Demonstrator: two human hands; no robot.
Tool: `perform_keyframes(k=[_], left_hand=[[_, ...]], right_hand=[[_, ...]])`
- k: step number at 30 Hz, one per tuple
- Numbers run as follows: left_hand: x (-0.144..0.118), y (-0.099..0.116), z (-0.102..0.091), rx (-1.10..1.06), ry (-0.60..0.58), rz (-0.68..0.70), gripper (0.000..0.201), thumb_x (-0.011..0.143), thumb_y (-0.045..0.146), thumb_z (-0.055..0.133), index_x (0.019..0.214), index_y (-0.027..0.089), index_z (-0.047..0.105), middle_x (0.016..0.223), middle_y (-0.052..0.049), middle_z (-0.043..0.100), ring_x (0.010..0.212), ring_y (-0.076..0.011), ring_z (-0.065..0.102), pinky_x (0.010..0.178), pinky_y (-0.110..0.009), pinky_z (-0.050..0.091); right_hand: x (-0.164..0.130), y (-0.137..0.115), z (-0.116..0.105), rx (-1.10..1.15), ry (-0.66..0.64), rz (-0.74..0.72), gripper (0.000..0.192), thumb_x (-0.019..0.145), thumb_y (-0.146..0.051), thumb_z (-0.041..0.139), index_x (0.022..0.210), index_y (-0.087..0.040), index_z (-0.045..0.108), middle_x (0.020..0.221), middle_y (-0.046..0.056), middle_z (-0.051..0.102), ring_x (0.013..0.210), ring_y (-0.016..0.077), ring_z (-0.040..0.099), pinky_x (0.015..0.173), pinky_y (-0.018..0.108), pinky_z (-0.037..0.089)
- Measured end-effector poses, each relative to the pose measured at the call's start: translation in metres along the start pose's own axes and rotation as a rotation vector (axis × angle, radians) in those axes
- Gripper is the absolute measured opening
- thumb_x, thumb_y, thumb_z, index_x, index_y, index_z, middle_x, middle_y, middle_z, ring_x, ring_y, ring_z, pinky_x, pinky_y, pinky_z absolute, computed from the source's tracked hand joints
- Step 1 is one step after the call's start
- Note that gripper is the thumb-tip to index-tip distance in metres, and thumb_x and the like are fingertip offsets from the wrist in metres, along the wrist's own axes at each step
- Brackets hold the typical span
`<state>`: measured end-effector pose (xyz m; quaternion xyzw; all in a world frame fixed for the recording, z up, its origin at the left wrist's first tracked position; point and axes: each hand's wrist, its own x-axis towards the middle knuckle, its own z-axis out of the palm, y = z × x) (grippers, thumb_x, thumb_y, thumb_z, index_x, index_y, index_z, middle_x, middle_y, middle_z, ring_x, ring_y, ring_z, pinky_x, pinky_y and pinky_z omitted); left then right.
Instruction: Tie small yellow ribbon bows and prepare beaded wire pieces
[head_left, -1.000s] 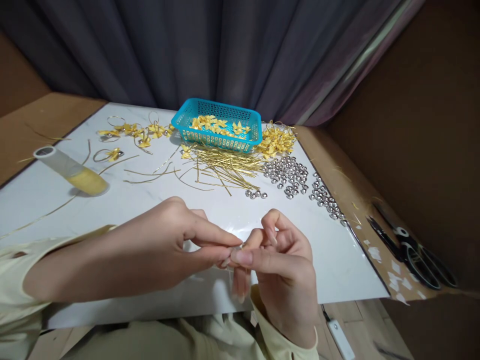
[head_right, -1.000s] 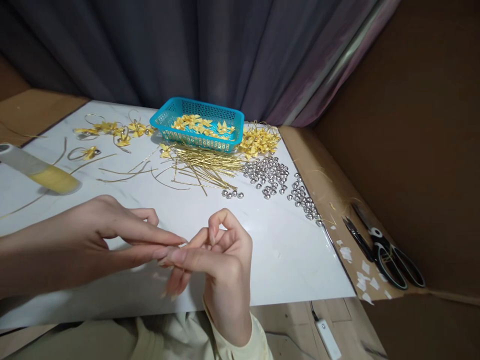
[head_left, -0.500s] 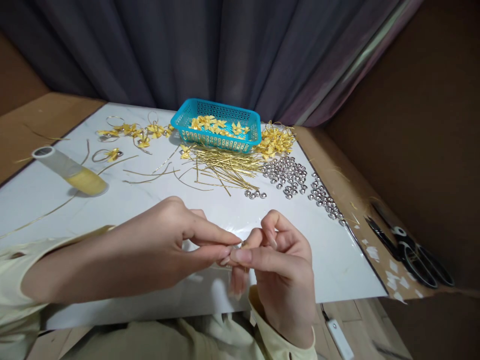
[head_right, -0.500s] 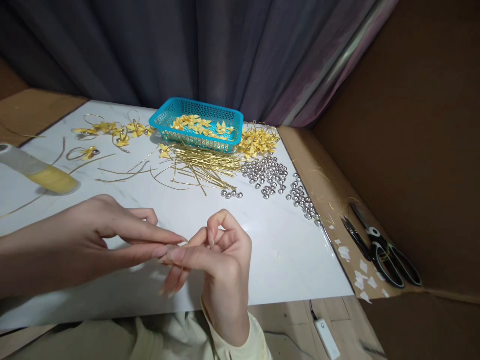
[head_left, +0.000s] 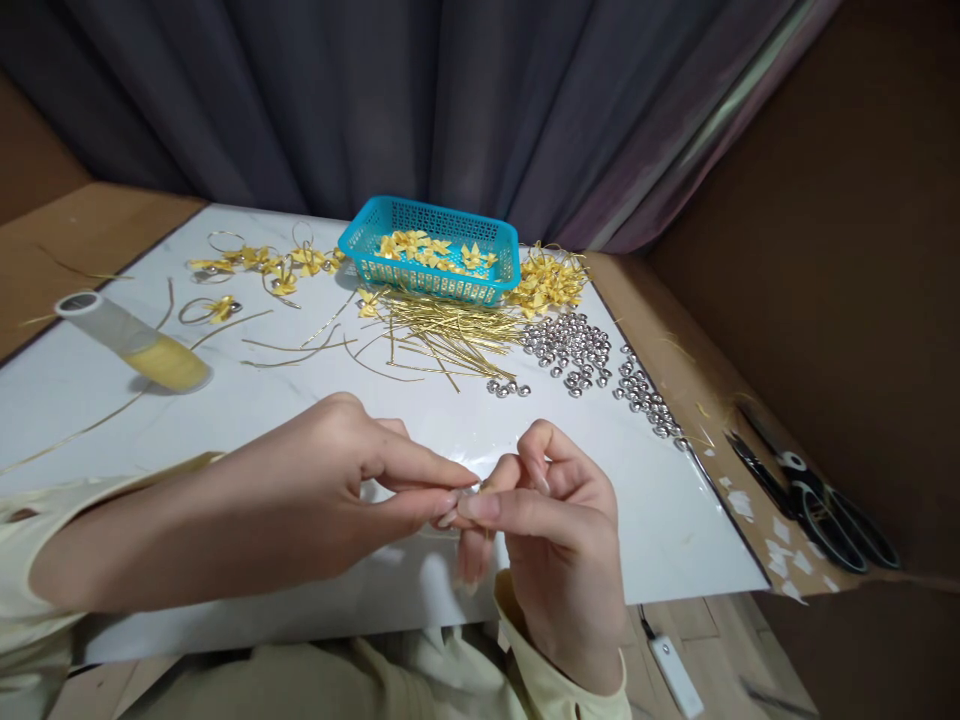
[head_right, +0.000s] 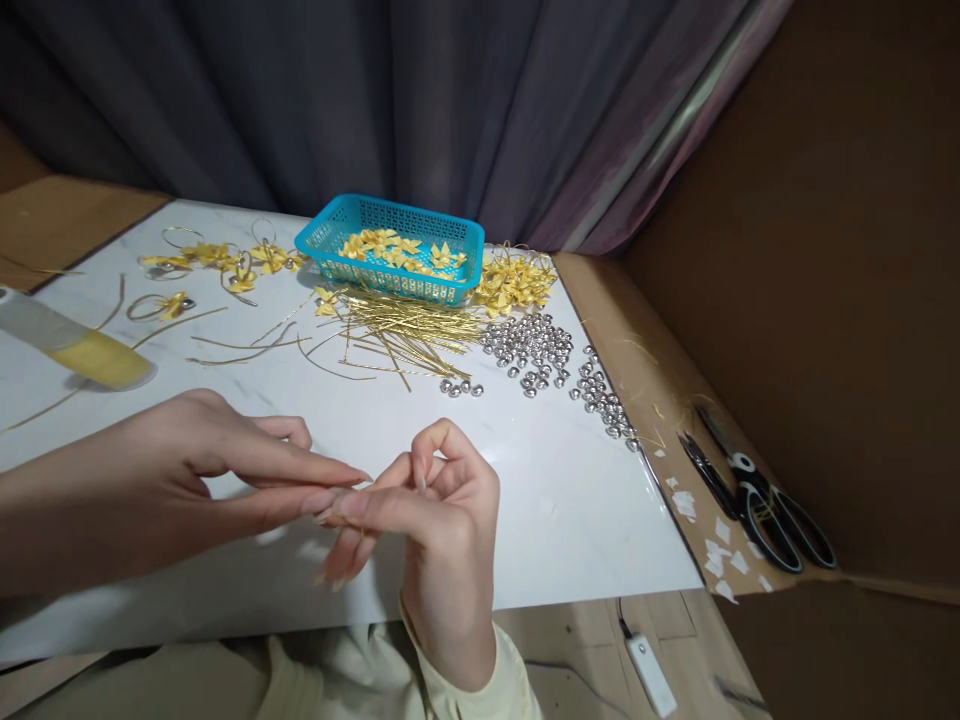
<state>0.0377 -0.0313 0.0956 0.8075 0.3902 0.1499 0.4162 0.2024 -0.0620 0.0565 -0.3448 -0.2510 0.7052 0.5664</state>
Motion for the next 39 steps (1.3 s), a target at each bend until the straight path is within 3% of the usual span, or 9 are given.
perform_keyframes(k=[39], left_hand=[[0.0009, 0.0029, -0.0006, 0.067, -0.03, 0.073, 0.032, 0.086, 0.01, 0.049, 0.075, 0.026, 0.075, 0.057, 0.006, 0.06, 0.05, -0.005, 0.041, 0.048, -0.011, 0.028]], right_hand=[[0.0, 0.0023, 0.0012, 0.01, 0.005, -0.013, 0.038, 0.057, 0.003, 0.064, 0.06, -0.02, 0.035, 0.048, 0.002, 0.068, 0.028, 0.0148, 0.054, 0.031, 0.021, 0.043]])
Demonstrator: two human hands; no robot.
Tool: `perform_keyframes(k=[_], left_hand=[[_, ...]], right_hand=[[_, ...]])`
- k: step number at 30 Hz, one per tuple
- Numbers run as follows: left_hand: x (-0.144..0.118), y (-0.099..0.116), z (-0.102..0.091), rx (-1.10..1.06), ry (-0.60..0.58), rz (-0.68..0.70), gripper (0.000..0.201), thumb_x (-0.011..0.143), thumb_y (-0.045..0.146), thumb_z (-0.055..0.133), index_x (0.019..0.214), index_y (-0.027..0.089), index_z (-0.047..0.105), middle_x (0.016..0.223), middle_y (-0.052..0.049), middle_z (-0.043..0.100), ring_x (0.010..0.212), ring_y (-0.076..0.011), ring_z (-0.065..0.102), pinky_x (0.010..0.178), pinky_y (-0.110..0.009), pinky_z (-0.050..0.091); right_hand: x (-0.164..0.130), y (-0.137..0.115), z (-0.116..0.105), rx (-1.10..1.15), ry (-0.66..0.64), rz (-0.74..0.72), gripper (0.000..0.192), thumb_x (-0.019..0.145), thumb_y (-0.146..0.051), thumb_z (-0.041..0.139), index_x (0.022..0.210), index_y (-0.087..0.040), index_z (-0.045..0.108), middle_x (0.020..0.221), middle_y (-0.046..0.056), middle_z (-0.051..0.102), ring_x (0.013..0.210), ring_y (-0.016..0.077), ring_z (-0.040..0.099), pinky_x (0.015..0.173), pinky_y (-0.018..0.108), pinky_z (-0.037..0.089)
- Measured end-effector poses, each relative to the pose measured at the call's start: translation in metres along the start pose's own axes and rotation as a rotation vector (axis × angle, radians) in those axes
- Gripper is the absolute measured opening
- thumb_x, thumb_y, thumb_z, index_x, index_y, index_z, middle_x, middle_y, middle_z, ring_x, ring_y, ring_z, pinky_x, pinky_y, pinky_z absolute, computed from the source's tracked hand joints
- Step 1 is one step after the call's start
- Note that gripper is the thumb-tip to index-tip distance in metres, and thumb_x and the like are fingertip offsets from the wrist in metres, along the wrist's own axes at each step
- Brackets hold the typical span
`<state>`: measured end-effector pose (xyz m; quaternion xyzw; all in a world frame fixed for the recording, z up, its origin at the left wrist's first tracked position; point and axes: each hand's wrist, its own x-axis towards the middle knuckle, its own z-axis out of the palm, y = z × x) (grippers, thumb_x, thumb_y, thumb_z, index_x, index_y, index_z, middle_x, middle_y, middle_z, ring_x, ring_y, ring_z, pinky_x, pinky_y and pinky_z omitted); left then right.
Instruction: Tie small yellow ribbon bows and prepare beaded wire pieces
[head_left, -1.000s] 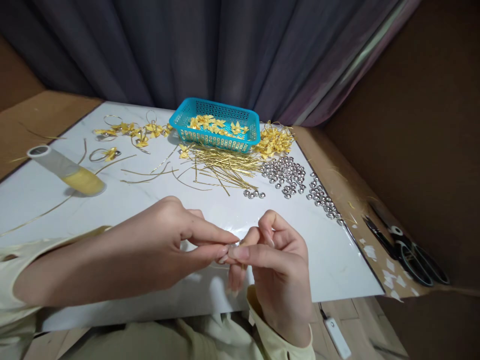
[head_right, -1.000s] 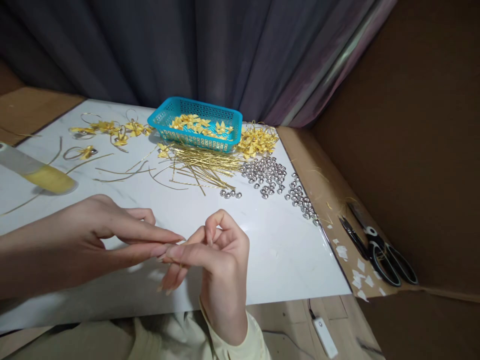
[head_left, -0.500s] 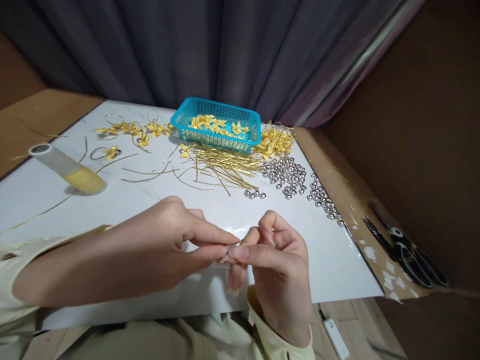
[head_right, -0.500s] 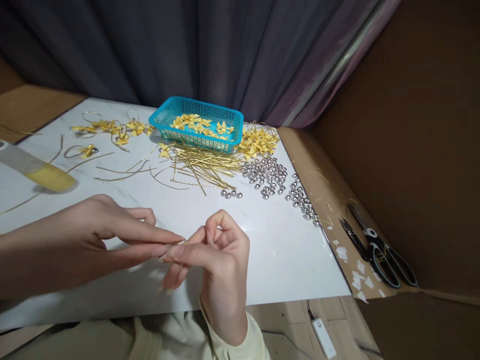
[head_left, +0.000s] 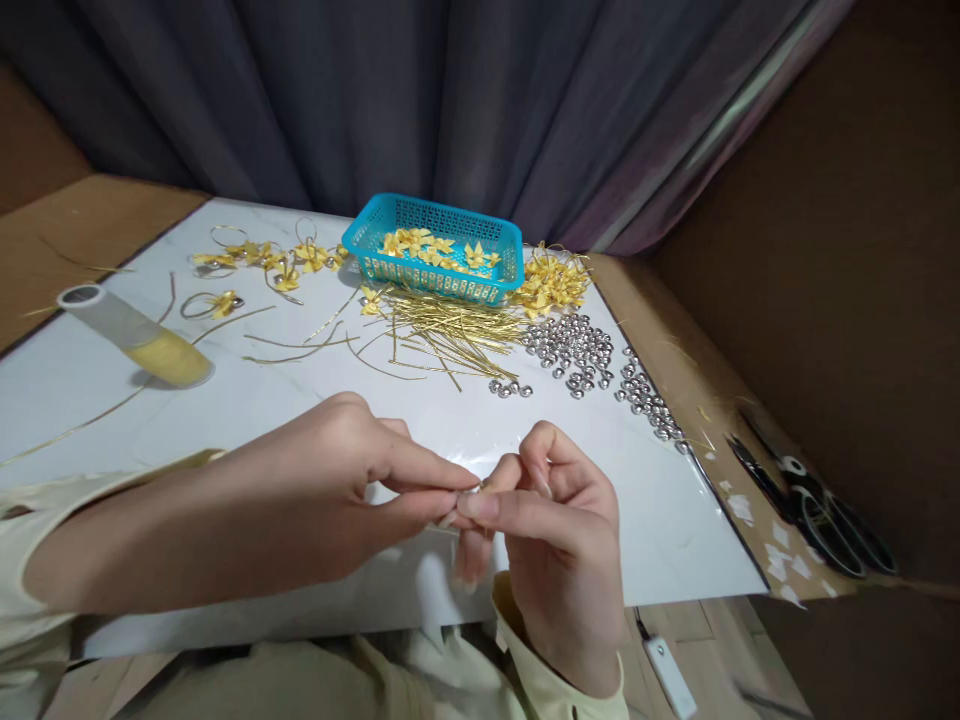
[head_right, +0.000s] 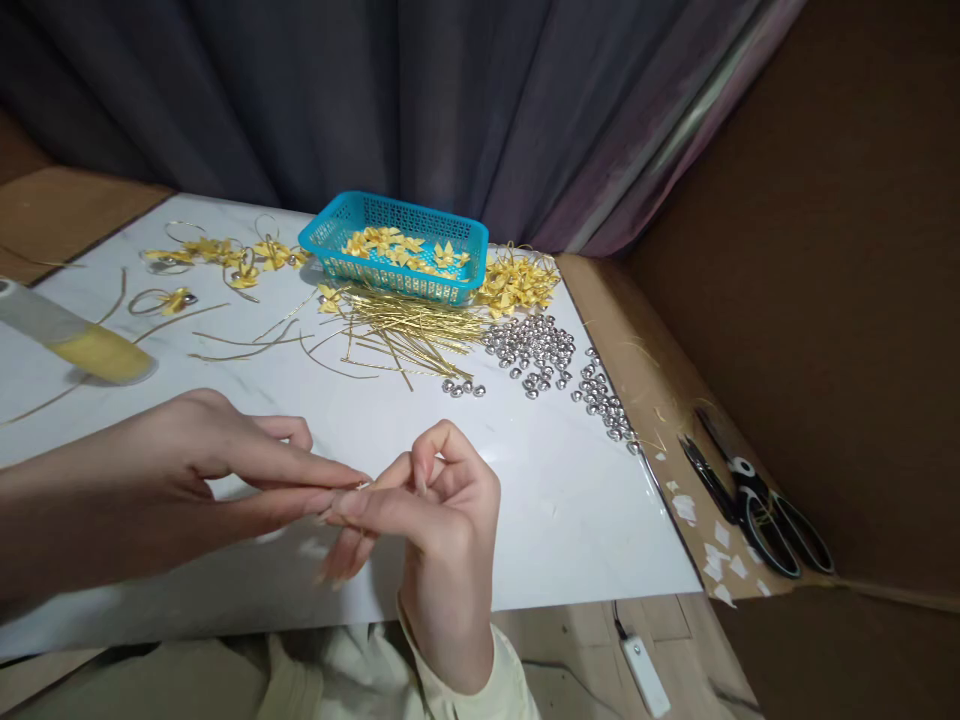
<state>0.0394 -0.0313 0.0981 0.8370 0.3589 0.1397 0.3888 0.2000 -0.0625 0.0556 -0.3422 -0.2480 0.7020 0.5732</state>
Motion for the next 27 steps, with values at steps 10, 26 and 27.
perform_keyframes(k=[10, 26, 27], left_hand=[[-0.0003, -0.0014, 0.0001, -0.006, -0.011, -0.06, 0.028, 0.086, 0.015, 0.051, 0.074, 0.025, 0.074, 0.057, 0.005, 0.059, 0.05, -0.0043, 0.043, 0.047, -0.01, 0.028], [-0.0024, -0.0026, 0.0015, 0.015, 0.027, -0.012, 0.03, 0.085, 0.013, 0.049, 0.069, 0.024, 0.072, 0.057, 0.007, 0.061, 0.049, -0.0029, 0.043, 0.047, -0.008, 0.028], [-0.002, -0.0022, 0.0013, 0.011, 0.024, -0.013, 0.03, 0.086, 0.013, 0.049, 0.07, 0.024, 0.072, 0.058, 0.007, 0.062, 0.049, -0.0028, 0.043, 0.048, -0.008, 0.028]], right_hand=[[0.001, -0.0011, -0.0009, 0.002, 0.009, 0.009, 0.038, 0.056, 0.002, 0.065, 0.059, -0.02, 0.035, 0.049, 0.003, 0.068, 0.028, 0.0148, 0.054, 0.03, 0.021, 0.042], [0.0015, -0.0029, 0.0011, -0.004, 0.022, 0.01, 0.037, 0.054, 0.003, 0.064, 0.058, -0.02, 0.035, 0.047, 0.001, 0.067, 0.028, 0.0149, 0.054, 0.031, 0.021, 0.042], [0.0016, -0.0029, 0.0013, -0.004, 0.022, 0.011, 0.037, 0.054, 0.002, 0.064, 0.058, -0.02, 0.036, 0.047, 0.001, 0.067, 0.028, 0.0149, 0.054, 0.031, 0.021, 0.042]])
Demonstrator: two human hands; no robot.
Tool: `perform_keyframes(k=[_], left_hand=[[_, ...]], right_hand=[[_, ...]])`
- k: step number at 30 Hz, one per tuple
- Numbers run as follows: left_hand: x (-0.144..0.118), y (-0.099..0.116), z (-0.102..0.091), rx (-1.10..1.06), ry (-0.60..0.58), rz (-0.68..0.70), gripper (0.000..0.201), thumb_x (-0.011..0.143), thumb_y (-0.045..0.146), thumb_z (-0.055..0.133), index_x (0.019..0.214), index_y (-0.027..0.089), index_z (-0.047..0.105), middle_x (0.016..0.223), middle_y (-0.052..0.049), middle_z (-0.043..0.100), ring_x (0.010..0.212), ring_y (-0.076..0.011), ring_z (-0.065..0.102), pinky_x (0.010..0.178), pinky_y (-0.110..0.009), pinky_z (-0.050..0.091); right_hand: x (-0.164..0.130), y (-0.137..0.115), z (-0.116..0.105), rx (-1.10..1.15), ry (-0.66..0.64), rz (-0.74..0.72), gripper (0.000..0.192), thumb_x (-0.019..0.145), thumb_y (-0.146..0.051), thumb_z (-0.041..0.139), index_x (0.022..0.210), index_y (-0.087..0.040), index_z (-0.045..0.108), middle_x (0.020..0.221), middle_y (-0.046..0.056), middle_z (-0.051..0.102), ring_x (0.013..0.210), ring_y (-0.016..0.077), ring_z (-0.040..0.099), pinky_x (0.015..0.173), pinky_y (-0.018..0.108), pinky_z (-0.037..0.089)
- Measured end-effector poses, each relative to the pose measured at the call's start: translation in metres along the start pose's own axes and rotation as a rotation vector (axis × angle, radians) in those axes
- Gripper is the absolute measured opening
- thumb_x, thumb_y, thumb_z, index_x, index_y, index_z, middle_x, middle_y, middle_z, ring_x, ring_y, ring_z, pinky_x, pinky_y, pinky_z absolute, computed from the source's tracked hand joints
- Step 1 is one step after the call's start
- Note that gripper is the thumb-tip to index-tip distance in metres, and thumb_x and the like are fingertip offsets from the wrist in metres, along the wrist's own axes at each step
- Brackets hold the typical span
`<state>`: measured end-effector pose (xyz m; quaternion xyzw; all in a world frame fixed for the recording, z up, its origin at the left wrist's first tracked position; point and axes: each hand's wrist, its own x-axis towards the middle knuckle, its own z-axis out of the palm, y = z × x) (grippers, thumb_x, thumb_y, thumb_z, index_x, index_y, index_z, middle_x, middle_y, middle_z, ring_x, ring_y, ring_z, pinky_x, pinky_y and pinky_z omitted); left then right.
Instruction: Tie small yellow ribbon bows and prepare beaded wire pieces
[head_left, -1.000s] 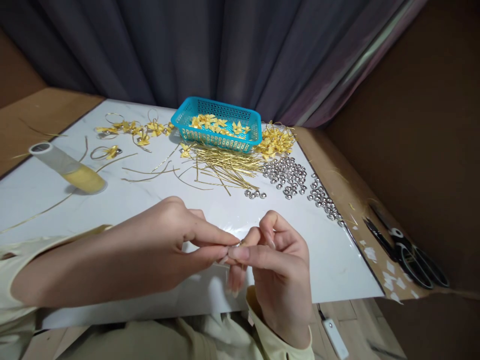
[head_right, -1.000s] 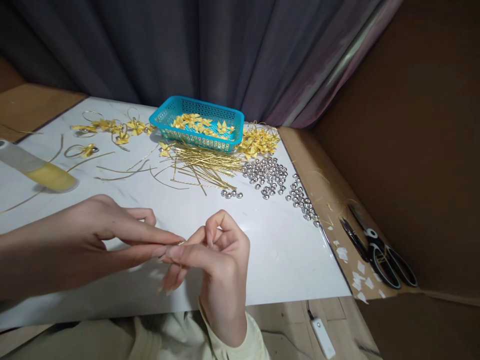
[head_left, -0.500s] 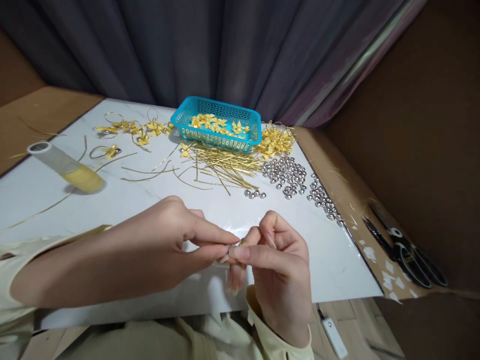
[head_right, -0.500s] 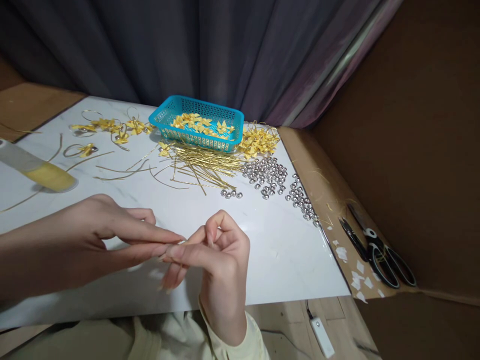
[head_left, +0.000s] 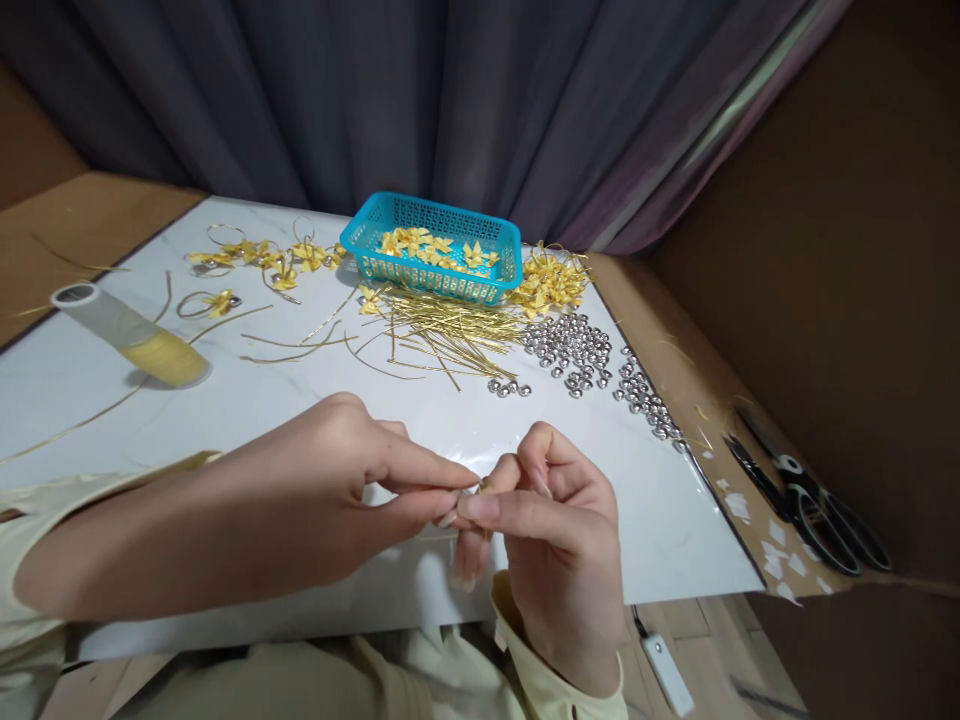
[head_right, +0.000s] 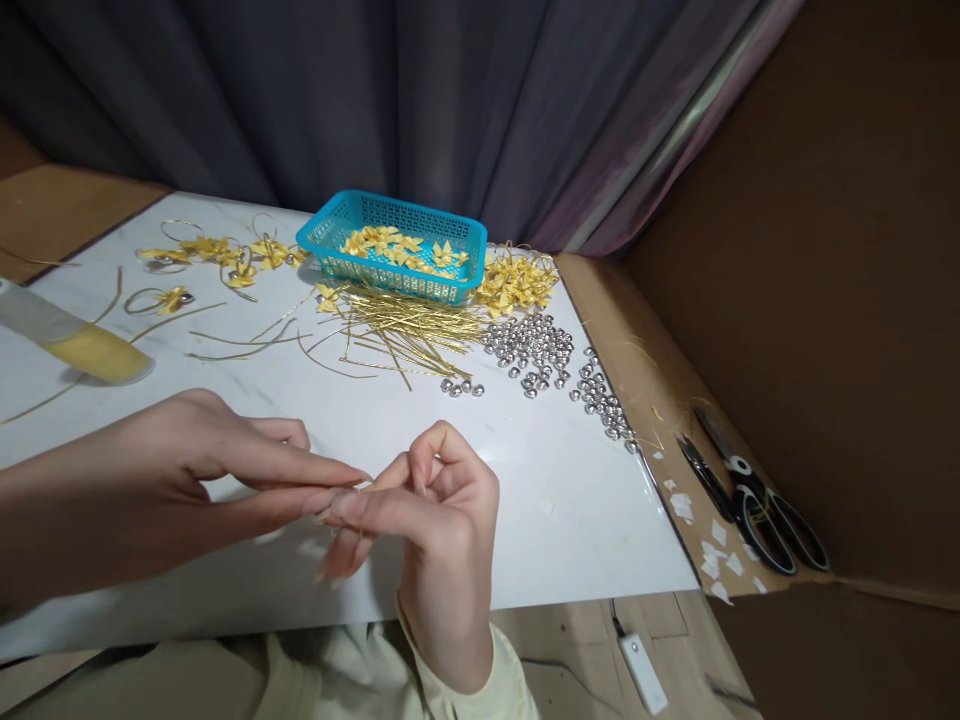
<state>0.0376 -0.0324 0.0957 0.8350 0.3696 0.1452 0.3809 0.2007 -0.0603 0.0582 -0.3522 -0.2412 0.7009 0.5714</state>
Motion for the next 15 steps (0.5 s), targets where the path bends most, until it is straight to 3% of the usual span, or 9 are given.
perform_keyframes(k=[15], left_hand=[[-0.0004, 0.0014, 0.0001, -0.011, 0.003, 0.004, 0.03, 0.087, 0.013, 0.05, 0.073, 0.026, 0.074, 0.059, 0.007, 0.063, 0.049, -0.0026, 0.045, 0.049, -0.008, 0.03]], right_hand=[[-0.0008, 0.001, -0.0018, -0.011, -0.026, 0.004, 0.037, 0.058, 0.003, 0.064, 0.06, -0.02, 0.035, 0.049, 0.001, 0.068, 0.03, 0.0141, 0.055, 0.033, 0.022, 0.044]])
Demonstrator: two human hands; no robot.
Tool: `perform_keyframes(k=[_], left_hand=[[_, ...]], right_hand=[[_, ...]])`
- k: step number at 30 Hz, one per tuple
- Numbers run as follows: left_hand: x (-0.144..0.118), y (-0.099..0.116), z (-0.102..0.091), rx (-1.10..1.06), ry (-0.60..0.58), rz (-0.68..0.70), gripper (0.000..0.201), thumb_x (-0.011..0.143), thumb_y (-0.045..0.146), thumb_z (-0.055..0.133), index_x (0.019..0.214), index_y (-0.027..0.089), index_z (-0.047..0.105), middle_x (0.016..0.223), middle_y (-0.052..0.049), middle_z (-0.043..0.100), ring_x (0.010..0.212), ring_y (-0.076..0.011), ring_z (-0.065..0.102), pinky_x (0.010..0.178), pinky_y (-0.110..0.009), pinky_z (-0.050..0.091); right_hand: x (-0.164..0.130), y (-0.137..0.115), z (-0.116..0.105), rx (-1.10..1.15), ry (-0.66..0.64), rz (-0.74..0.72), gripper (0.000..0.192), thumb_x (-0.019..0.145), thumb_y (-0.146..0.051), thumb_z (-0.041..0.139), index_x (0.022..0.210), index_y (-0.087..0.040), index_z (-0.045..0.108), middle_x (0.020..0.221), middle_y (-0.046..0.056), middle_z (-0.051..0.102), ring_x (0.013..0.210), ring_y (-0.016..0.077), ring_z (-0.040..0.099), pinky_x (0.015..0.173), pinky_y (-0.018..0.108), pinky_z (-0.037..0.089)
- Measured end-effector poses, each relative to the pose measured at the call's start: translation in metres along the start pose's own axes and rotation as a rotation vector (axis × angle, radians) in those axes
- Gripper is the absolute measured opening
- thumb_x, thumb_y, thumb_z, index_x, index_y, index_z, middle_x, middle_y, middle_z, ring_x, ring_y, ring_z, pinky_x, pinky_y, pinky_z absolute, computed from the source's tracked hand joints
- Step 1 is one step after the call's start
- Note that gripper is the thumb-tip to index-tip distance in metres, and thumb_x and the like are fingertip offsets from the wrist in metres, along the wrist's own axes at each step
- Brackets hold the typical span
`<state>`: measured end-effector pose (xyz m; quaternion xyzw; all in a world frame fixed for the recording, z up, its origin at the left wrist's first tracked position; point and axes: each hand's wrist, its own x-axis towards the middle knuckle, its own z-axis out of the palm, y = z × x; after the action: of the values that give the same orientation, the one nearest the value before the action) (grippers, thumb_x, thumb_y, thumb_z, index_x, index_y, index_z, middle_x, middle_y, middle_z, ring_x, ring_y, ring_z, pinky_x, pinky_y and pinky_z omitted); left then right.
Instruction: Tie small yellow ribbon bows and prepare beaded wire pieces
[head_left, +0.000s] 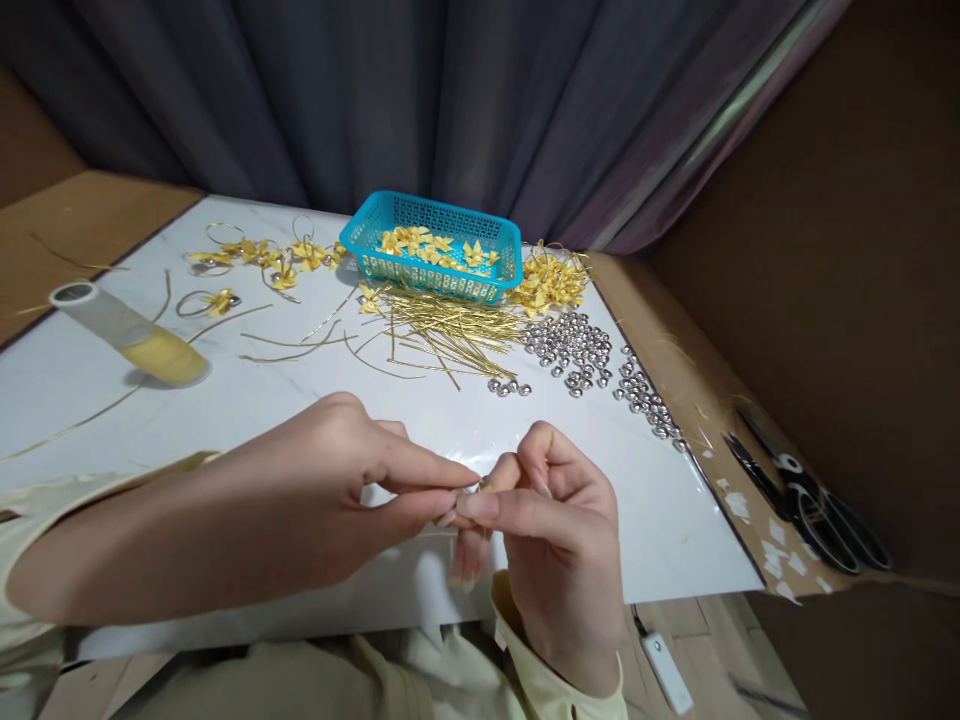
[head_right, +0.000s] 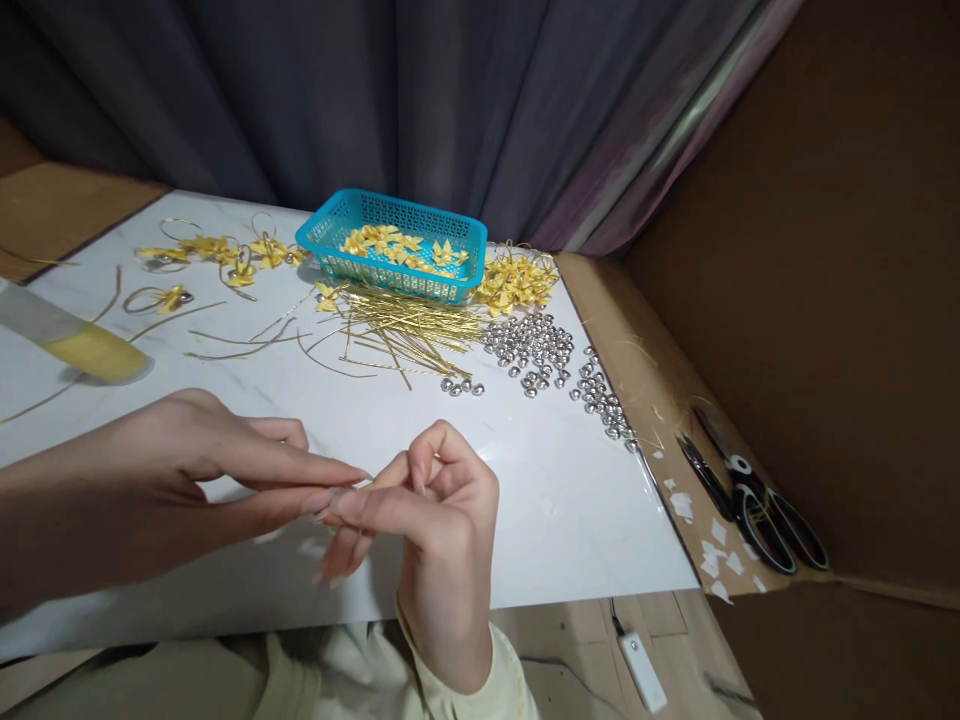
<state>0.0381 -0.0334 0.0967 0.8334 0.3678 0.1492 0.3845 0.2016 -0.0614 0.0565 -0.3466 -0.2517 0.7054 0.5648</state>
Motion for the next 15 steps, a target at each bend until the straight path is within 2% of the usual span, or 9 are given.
perform_keyframes(k=[15], left_hand=[[0.0025, 0.0022, -0.0017, -0.009, -0.029, 0.0, 0.03, 0.087, 0.012, 0.049, 0.076, 0.024, 0.075, 0.063, 0.004, 0.066, 0.052, -0.0046, 0.046, 0.051, -0.01, 0.032]], right_hand=[[-0.0006, -0.0009, 0.0036, 0.015, 0.046, -0.002, 0.038, 0.055, 0.002, 0.065, 0.057, -0.02, 0.034, 0.047, 0.002, 0.067, 0.028, 0.0143, 0.053, 0.031, 0.021, 0.041]])
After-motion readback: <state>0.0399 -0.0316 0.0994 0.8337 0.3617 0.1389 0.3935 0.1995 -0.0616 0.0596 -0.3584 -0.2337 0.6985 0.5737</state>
